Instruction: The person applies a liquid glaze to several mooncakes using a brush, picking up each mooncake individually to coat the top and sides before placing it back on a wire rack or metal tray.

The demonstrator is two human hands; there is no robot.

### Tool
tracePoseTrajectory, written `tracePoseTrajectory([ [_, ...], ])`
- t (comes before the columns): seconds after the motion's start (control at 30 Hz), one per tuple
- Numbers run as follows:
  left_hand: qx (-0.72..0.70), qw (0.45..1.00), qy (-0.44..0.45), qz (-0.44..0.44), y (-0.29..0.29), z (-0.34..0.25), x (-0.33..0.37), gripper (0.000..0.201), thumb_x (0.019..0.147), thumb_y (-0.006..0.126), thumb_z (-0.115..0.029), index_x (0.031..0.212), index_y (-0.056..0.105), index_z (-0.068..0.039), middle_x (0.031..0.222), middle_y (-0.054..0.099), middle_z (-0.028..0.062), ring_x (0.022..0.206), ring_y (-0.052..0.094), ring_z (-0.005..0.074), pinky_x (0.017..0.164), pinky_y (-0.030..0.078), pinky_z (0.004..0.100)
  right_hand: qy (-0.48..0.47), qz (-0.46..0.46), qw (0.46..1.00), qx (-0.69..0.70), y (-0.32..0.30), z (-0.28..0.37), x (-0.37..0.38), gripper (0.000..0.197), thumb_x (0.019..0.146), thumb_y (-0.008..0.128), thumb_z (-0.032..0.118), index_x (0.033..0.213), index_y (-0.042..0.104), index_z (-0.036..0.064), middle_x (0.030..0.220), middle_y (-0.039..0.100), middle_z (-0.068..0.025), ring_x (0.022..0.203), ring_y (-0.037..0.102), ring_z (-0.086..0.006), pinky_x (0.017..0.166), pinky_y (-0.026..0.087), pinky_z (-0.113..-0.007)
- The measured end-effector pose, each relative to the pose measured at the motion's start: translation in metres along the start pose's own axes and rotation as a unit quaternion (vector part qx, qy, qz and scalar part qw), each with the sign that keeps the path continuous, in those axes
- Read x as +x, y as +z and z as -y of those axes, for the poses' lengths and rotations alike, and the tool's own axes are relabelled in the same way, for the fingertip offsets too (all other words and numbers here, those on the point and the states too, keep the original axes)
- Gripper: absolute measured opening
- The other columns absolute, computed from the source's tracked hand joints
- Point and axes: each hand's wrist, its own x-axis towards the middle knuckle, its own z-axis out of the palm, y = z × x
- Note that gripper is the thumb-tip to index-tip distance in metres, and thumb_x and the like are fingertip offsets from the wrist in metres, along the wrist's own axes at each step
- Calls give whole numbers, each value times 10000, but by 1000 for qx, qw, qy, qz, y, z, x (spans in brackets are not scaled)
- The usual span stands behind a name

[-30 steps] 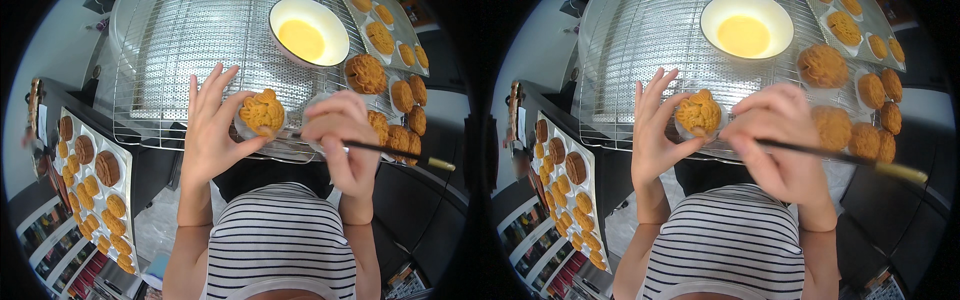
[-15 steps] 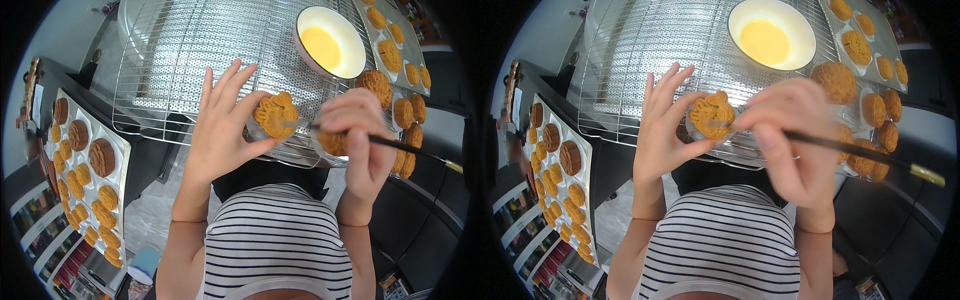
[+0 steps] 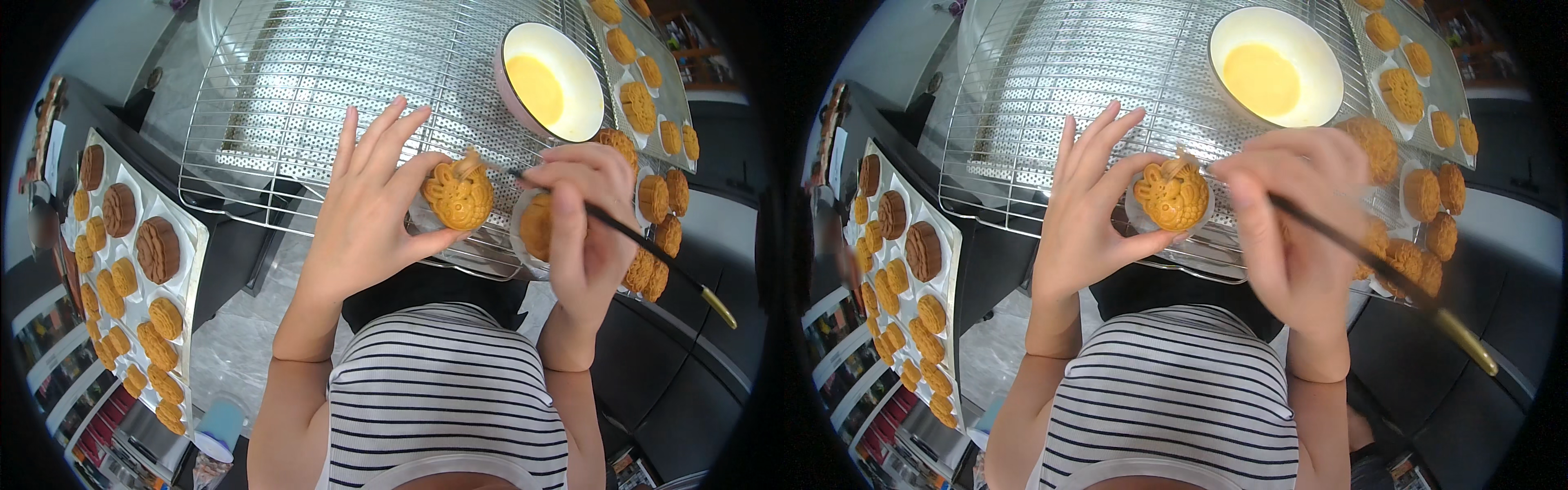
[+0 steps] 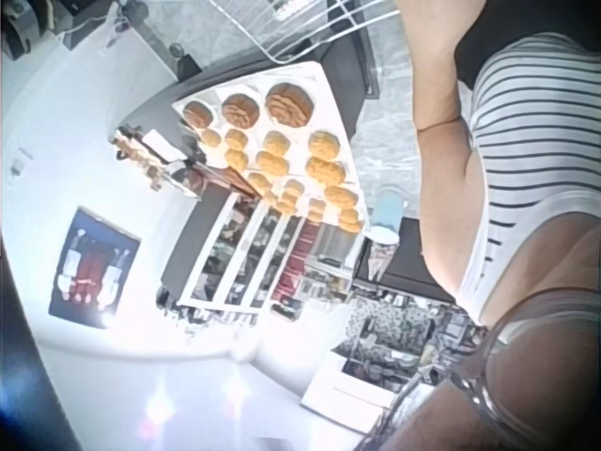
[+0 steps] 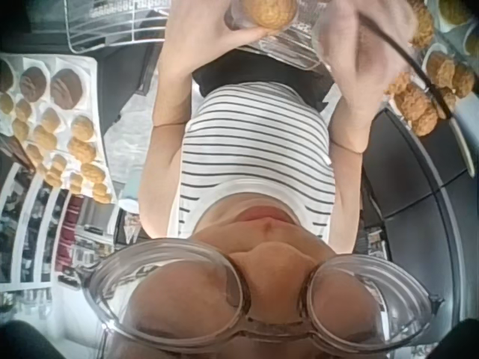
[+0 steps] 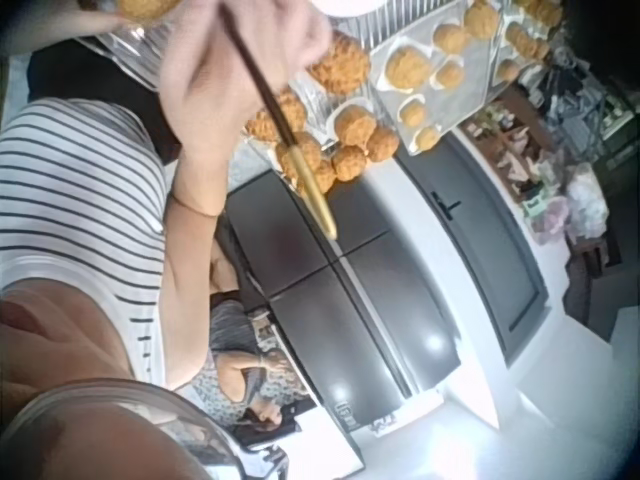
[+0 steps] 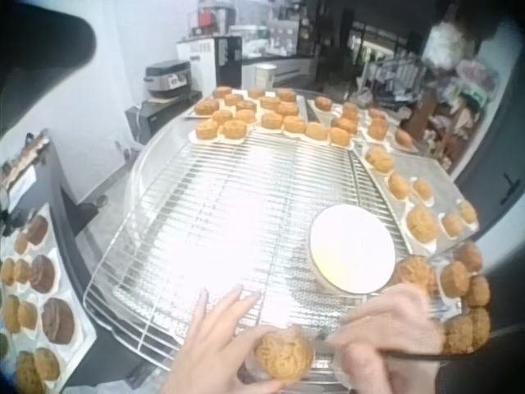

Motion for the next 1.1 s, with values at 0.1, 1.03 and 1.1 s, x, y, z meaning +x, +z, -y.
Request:
tracePoseTrajectory([
  [0.1, -8, 1000, 1, 1, 1, 1, 1, 663, 591, 900, -420, 1134, 697, -97, 1474, 499, 130, 1443, 373, 385, 1193, 146, 644, 31, 4, 994, 104, -3, 2, -2, 76, 874, 668, 98, 882, 737, 68, 853, 690, -60, 888, 622, -246, 889, 431, -375],
  [1.03, 24, 1000, -4, 11, 1, -1, 1, 673, 542, 923, -333, 1139, 707, -107, 1472, 509, 124, 1442, 386, 384, 1195, 153, 628, -15, 123, 978, 166, -22, -12, -25, 81, 872, 660, 155, 851, 702, 89, 868, 691, -12, 955, 649, -237, 923, 417, -420],
  [1.1, 28, 1000, -3, 9, 0, -2, 2, 663, 542, 921, -331, 1129, 713, -105, 1476, 509, 122, 1444, 384, 385, 1195, 153, 625, 18, 40, 993, 114, -21, -19, -27, 82, 871, 659, 153, 859, 709, 89, 863, 691, -13, 956, 642, -231, 919, 417, -416],
])
